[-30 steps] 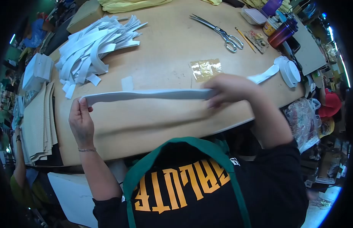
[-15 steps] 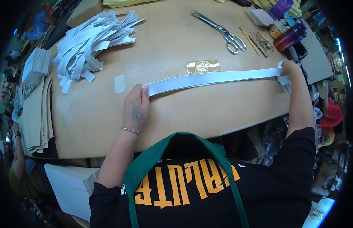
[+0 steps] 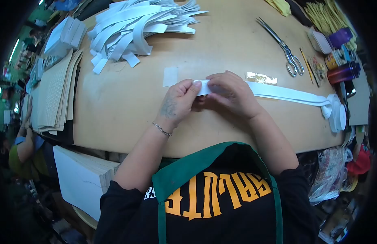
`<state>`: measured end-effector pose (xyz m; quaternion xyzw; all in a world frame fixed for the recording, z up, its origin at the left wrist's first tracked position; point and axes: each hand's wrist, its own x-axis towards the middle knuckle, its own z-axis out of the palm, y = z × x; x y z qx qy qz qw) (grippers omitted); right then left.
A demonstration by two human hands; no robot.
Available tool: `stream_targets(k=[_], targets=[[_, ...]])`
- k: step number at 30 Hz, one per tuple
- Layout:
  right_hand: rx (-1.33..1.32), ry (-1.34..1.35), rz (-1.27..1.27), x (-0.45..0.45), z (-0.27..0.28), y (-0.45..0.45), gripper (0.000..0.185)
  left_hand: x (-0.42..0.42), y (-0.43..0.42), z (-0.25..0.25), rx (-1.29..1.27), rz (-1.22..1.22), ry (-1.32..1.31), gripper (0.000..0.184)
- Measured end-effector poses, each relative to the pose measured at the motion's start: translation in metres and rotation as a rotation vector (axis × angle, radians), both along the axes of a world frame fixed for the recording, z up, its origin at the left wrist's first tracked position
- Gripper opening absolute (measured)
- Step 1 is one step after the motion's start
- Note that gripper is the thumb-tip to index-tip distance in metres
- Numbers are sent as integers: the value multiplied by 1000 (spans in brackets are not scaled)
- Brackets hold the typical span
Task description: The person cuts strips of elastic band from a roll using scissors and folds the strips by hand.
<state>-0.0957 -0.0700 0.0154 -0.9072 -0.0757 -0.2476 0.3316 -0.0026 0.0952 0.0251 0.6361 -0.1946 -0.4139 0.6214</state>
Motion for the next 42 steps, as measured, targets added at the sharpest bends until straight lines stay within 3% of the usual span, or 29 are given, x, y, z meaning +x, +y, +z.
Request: stream_targets(k=[2,8,20,26,42], targets=[[-33,-6,-22,-1,0,-1,27,2,3,1,-3,-42,57,24],[-2,22,-48,0,-2,2,32,3,4,-8,94,-24,-130,21],[-91,7,-65,1,-5,8,38,7,6,-7,92,-69,-116,20],[-216,-14,-70,-2,-3,11,36,13,4,-3,120,-57,-412,20],[-373,-90,-179,-5,-1,13,33,0,0,-8,95,97,-260,23]])
